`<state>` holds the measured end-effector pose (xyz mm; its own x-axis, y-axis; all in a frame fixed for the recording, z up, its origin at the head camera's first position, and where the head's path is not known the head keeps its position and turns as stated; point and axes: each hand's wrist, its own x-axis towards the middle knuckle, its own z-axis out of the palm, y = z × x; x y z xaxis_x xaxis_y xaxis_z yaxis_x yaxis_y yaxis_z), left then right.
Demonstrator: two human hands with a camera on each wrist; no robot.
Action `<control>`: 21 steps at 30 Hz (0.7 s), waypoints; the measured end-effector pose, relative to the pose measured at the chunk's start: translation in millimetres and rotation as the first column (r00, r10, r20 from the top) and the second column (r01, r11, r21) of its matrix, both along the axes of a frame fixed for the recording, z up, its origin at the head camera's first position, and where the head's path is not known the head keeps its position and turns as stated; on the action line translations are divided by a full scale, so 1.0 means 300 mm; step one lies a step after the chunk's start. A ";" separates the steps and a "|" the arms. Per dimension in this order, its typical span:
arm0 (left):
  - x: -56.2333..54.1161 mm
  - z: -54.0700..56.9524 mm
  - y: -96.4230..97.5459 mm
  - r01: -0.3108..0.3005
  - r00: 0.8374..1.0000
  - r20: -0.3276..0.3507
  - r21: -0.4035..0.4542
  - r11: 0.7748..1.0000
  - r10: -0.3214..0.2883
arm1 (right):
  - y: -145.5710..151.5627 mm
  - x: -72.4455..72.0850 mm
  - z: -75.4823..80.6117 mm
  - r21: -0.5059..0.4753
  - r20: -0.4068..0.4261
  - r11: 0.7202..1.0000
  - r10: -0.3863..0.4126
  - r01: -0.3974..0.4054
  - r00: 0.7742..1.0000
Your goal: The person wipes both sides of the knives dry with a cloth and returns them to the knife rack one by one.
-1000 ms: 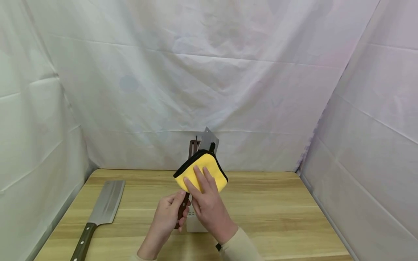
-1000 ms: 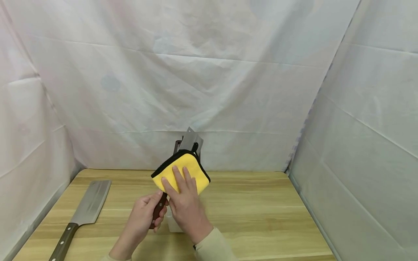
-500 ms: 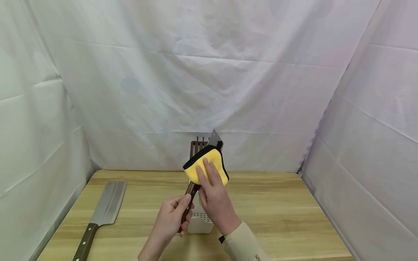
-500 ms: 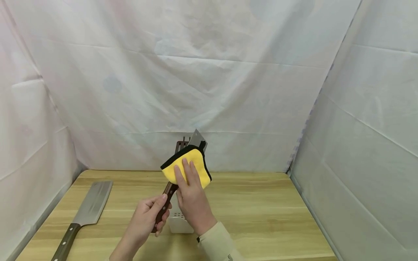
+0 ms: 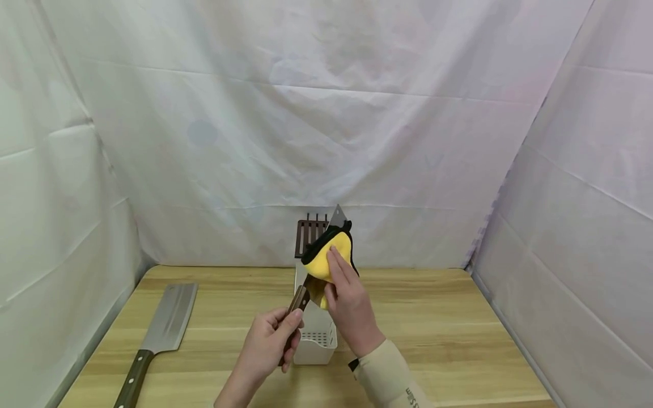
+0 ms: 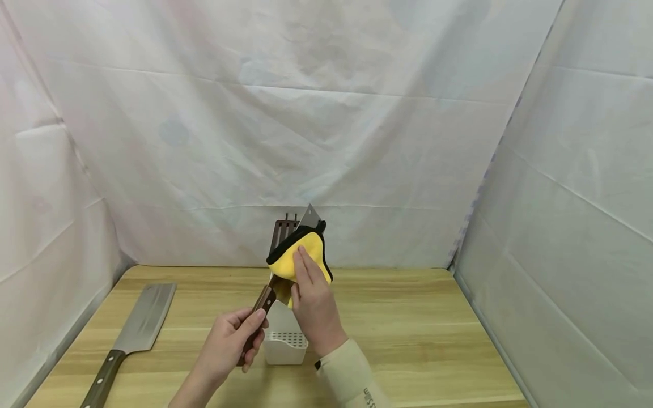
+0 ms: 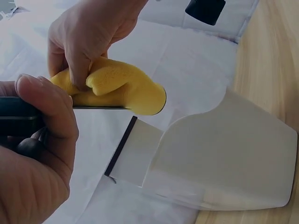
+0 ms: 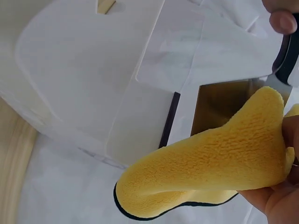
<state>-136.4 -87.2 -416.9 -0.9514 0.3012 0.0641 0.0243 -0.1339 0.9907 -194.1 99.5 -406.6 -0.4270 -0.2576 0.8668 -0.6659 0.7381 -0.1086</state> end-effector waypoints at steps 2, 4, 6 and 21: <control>0.001 0.002 -0.001 -0.006 1.000 0.014 -0.004 1.000 0.006 | 0.017 -0.009 0.004 -0.009 -0.019 1.000 0.003 -0.003 1.000; 0.002 0.007 -0.003 -0.014 0.999 0.029 -0.013 1.000 0.015 | 0.036 -0.018 0.008 -0.020 -0.040 1.000 -0.008 0.008 0.999; 0.001 0.012 -0.005 -0.023 0.999 0.041 -0.025 0.999 0.024 | 0.057 -0.024 0.016 -0.039 -0.061 0.999 -0.017 0.014 0.998; -0.027 0.080 -0.042 -0.090 0.995 0.019 -0.148 0.985 0.093 | 0.273 -0.063 -0.013 -0.034 -0.054 0.996 -0.086 0.085 0.995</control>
<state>-144.7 -99.9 -392.8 -0.9761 0.2173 0.0012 0.0044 0.0145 0.9999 -213.0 181.4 -410.5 -0.3975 -0.1943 0.8968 -0.6061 0.7894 -0.0976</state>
